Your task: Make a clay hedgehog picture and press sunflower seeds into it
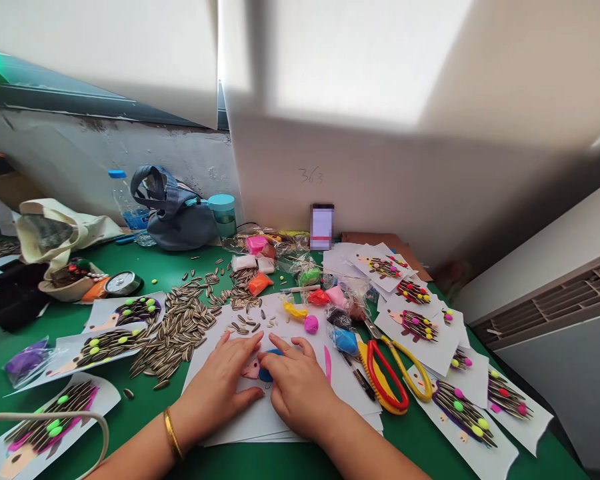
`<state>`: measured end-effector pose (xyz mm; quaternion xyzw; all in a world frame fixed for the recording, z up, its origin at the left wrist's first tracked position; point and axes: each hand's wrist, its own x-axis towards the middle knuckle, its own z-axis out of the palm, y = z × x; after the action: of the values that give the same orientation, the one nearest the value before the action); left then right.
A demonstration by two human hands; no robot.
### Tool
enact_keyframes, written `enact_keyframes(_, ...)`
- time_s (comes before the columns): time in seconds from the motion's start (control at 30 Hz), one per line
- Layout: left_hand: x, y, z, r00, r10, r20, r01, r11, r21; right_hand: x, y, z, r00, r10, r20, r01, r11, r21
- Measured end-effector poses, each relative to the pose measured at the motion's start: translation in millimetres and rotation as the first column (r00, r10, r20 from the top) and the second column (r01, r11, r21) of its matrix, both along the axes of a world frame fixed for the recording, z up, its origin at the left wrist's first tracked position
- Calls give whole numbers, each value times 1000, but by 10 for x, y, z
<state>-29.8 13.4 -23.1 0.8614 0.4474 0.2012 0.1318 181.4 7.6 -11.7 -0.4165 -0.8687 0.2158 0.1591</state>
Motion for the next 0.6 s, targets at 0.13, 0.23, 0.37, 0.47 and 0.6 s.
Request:
enact_keyframes(0.13, 1, -3, 4, 1000, 0, -9, 0, 1000, -13, -15, -4, 3, 999, -38, 5, 38, 999, 2)
enact_keyframes(0.23, 1, -2, 4, 1000, 1, 1, -1, 1000, -7, -9, -7, 15, 1000, -28, -13, 28, 999, 15)
enact_keyframes(0.37, 1, 0, -5, 1000, 2, 8, -2, 1000, -2, -13, -19, 16, 1000, -3, -10, 3, 1000, 14)
enact_keyframes(0.47, 1, 2, -6, 1000, 5, 10, -5, 1000, -3, -19, -22, 0, 1000, -20, -3, 20, 1000, 9)
enact_keyframes(0.6, 0, -1, 7, 1000, 6, 9, -6, 1000, -16, 6, -6, -26, 999, -43, -11, 43, 998, 36)
